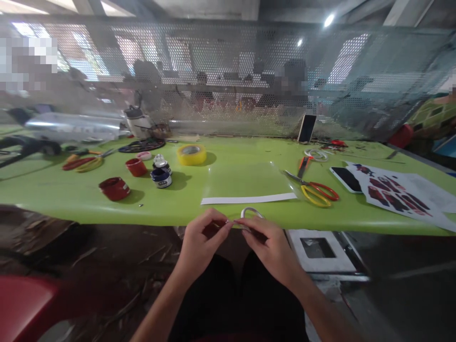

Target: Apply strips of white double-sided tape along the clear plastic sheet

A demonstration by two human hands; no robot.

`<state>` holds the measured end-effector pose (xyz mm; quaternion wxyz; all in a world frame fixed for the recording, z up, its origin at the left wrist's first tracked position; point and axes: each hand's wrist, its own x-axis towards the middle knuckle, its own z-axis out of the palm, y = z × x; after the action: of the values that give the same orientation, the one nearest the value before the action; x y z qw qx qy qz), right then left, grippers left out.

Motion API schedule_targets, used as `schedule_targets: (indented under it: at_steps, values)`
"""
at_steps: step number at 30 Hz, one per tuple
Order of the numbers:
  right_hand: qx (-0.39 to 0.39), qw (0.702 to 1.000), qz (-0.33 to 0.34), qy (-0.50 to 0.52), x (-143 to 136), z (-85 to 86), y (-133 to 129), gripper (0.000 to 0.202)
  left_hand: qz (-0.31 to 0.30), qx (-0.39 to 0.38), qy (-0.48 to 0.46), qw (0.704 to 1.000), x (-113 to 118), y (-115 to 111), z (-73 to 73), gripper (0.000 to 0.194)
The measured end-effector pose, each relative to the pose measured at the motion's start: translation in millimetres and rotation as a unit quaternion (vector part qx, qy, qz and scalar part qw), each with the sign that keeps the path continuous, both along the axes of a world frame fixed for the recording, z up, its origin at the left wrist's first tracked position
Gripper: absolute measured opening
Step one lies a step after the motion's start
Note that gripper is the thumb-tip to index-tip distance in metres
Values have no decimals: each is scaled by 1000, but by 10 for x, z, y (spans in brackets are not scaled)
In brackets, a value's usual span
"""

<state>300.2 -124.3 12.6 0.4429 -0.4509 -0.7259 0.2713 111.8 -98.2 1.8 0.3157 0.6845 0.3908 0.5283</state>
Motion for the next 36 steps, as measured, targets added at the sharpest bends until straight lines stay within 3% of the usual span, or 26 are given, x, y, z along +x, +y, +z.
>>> schedule_targets:
  at_steps: [4,9,16,22,27,31,36]
  values:
    - [-18,999,-27,-39,-8,66,84,27,16,48,5,999,-22,41,80,13]
    - [-44,998,33,-14,-30,106,217,22,54,130,2,990,-47,153,118,11]
    - [-65,996,47,-43,-94,126,397,21,87,200,-12,976,-71,305,28,19]
    - [-53,993,62,-87,-172,162,476,21,77,274,-35,958,-14,333,-55,31]
    - [-10,991,24,-133,-176,150,474,25,92,248,-54,963,-10,382,-39,28]
    - [55,992,-15,-109,-162,188,567,27,119,197,-90,969,47,468,-24,21]
    - [61,992,43,-101,-117,289,813,26,142,154,-99,973,87,617,-5,12]
